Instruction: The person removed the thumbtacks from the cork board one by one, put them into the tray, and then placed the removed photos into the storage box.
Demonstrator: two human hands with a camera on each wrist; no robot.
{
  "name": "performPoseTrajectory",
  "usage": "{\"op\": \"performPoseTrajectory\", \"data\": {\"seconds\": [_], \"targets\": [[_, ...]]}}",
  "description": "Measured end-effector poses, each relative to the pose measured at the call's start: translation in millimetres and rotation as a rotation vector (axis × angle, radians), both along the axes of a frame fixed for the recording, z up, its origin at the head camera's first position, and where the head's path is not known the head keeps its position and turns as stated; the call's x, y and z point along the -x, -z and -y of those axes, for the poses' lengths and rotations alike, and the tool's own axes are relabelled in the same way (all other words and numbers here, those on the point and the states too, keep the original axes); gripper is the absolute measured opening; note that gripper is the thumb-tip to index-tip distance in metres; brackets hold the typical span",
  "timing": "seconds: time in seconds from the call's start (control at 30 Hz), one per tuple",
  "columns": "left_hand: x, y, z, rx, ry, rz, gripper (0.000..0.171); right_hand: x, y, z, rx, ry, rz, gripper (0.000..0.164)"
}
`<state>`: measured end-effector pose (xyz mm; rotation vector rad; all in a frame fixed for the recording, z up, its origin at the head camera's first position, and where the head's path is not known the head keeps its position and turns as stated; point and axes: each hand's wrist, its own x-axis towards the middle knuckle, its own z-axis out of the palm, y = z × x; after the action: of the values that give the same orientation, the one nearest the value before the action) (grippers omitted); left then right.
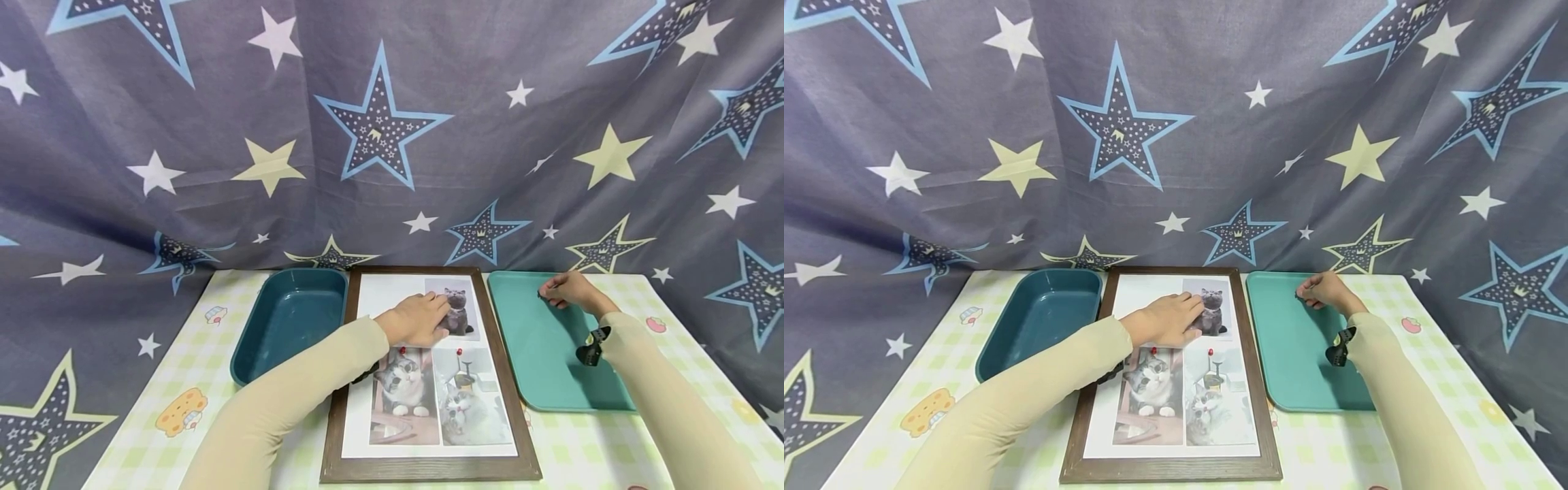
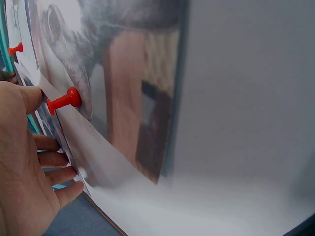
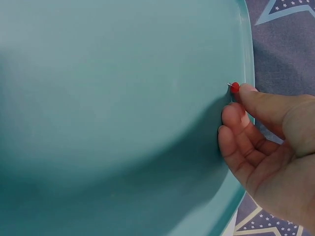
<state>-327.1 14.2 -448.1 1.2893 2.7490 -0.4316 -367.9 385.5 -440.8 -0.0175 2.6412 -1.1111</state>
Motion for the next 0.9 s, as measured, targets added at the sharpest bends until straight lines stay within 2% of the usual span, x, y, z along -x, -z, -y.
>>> {"op": "performPoseTrajectory", "data": {"seconds": [0.9], "targets": [[-0.5, -1.3, 0.0, 0.006, -0.002, 0.012, 0.059, -1.5, -2.4, 3.4, -0.003, 0.005, 0.006, 0.029]]}}
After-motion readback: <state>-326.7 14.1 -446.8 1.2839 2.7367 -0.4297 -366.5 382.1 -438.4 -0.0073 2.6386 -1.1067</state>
